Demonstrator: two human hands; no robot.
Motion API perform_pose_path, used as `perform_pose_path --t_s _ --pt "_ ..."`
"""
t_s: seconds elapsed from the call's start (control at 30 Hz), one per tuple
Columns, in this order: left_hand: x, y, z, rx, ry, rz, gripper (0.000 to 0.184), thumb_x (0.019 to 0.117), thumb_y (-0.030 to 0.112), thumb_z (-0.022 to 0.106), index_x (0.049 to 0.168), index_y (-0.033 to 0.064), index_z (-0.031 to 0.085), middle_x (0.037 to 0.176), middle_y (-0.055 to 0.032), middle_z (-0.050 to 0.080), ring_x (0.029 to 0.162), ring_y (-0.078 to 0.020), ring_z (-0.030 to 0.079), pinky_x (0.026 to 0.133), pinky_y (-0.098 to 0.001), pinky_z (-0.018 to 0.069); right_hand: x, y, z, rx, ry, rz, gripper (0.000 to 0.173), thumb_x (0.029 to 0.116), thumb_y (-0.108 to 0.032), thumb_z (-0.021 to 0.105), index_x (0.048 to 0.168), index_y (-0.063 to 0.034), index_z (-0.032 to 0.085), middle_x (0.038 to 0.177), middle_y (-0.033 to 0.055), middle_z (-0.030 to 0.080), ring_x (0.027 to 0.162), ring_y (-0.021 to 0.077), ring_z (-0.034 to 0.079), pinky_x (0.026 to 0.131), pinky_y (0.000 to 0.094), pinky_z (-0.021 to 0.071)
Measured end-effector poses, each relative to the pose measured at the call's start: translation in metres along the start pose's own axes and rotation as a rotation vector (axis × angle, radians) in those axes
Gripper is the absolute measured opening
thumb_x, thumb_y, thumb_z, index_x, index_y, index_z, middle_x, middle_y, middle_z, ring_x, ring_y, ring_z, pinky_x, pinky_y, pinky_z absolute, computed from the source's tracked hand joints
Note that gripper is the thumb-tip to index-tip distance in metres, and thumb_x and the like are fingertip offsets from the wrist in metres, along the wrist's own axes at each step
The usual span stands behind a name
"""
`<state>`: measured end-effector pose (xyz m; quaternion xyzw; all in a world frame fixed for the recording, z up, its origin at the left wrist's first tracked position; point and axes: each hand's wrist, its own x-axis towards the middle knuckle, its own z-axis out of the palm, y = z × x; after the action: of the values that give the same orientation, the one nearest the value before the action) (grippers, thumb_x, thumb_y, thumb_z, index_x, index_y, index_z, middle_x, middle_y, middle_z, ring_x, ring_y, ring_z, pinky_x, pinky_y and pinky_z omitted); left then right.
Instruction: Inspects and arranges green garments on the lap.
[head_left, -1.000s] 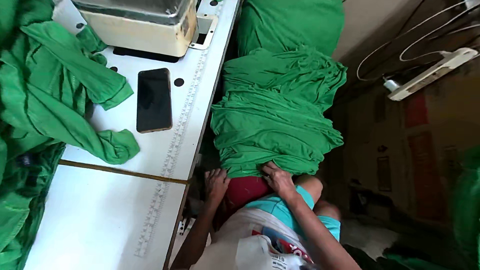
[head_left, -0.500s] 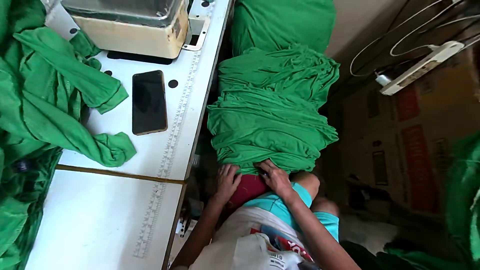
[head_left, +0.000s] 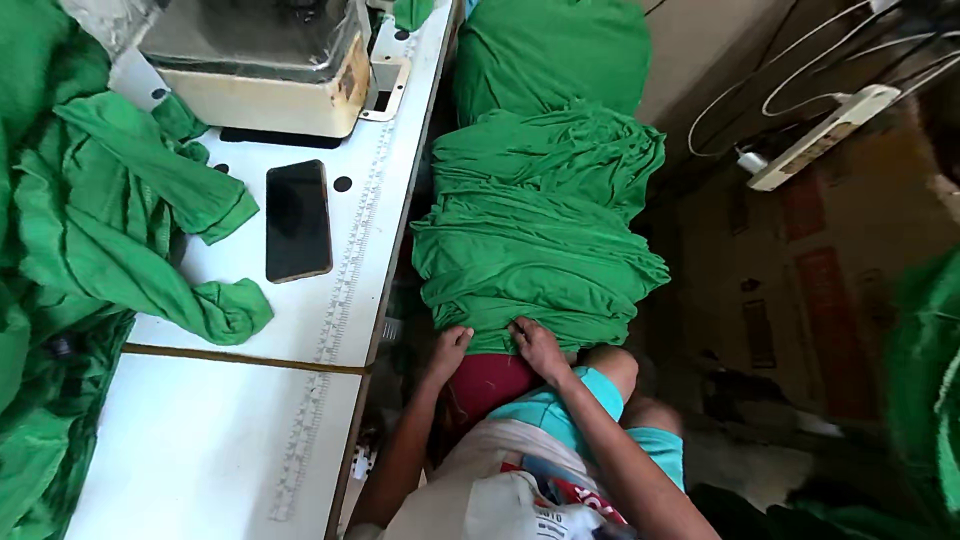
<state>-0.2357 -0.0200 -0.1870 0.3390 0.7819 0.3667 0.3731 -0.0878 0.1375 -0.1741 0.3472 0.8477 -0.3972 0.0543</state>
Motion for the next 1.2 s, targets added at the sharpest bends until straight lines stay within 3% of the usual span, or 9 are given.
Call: perform_pose_path --t_s 0.07,0.17,0.3,0.53,0.73,0.87,1.03,1.1,1.2 --pt "-0.004 0.003 0.002 0.081 -0.023 0.031 0.038 0.1044 0.033 0.057 0.125 0.0019 0.067 0.124 -0.015 0.069 0.122 -0.0265 0.062 0.111 -0.0507 0.0426 0.0 0.001 -0.002 0.036 0.001 -0.021 0.039 0.109 -0.028 0.048 0.126 0.0038 0.064 0.125 0.0248 0.065 0.119 0.0367 0.063 0.106 0.0533 0.0467" --pt "-0.009 0.003 0.01 0.102 0.058 0.12 0.032 0.1041 0.025 0.057 0.117 -0.0006 0.071 0.121 -0.0172 0.069 0.121 -0.0305 0.061 0.11 -0.0524 0.0409 -0.003 -0.007 -0.006 -0.074 -0.049 -0.003 0.052 0.1008 -0.045 0.062 0.13 -0.0021 0.064 0.13 0.0212 0.064 0.119 0.0372 0.063 0.102 0.0582 0.0482" --pt "-0.016 0.004 0.006 -0.2 0.318 0.216 0.025 0.1028 0.011 0.056 0.112 -0.0082 0.068 0.111 -0.0192 0.07 0.106 -0.0202 0.067 0.098 -0.0364 0.0528 -0.008 -0.026 -0.012 -0.273 -0.005 0.092 0.038 0.1005 -0.019 0.06 0.137 -0.0078 0.061 0.138 0.0191 0.061 0.116 0.0418 0.065 0.095 0.0625 0.051" --pt "-0.024 -0.018 -0.004 -0.476 0.593 -0.174 0.031 0.1077 0.014 0.05 0.125 -0.0102 0.058 0.111 -0.0192 0.063 0.094 -0.0178 0.059 0.085 -0.0354 0.0509 -0.017 0.002 -0.04 -0.204 0.169 0.244 0.034 0.1015 -0.019 0.058 0.132 -0.008 0.066 0.131 0.0182 0.067 0.118 0.0404 0.065 0.098 0.0644 0.0482" --pt "-0.02 -0.011 0.014 -0.349 0.628 -0.175 0.034 0.1081 0.017 0.049 0.126 -0.0093 0.06 0.123 -0.0245 0.063 0.113 -0.0275 0.061 0.099 -0.0439 0.049 -0.038 0.026 -0.038 0.079 0.592 -0.227 0.021 0.0922 0.002 0.06 0.109 0.0059 0.071 0.108 0.0217 0.071 0.098 0.0342 0.071 0.089 0.0511 0.0576" --pt "-0.023 0.013 0.012 0.145 0.59 0.034 0.037 0.0948 0.004 0.056 0.131 -0.0056 0.058 0.129 -0.0259 0.062 0.123 -0.0425 0.057 0.105 -0.0625 0.0409 -0.035 0.029 -0.041 0.084 0.507 -0.226 0.021 0.0958 -0.004 0.059 0.11 0.0023 0.072 0.109 0.0187 0.072 0.099 0.031 0.071 0.089 0.0493 0.0571" --pt "0.009 0.072 0.05 0.294 0.447 0.567 0.026 0.0905 0.002 0.056 0.109 0.0038 0.074 0.118 -0.0145 0.072 0.114 -0.0351 0.065 0.099 -0.0556 0.0459 -0.027 0.027 -0.033 0.136 0.501 -0.208 0.021 0.096 -0.006 0.059 0.109 -0.0002 0.074 0.109 0.0163 0.073 0.1 0.0288 0.071 0.089 0.0487 0.0572" --pt "0.037 0.098 0.061 0.422 0.482 0.637 0.032 0.0912 0.011 0.064 0.121 0.0137 0.074 0.134 -0.0108 0.067 0.129 -0.038 0.057 0.105 -0.0637 0.0373 -0.028 0.029 -0.032 0.16 0.536 -0.21 0.02 0.0951 -0.005 0.06 0.108 0.0004 0.075 0.108 0.0167 0.073 0.1 0.0294 0.072 0.09 0.0492 0.0572" --pt "0.078 0.13 0.056 0.685 0.114 0.569 0.085 0.0854 0.044 0.079 0.159 0.0249 0.04 0.171 -0.012 0.019 0.157 -0.0413 0.008 0.117 -0.075 0.0062 -0.038 0.037 -0.03 0.171 0.544 -0.182 0.021 0.0939 -0.004 0.063 0.109 0.0 0.076 0.109 0.0161 0.075 0.101 0.0302 0.073 0.091 0.0514 0.0576"
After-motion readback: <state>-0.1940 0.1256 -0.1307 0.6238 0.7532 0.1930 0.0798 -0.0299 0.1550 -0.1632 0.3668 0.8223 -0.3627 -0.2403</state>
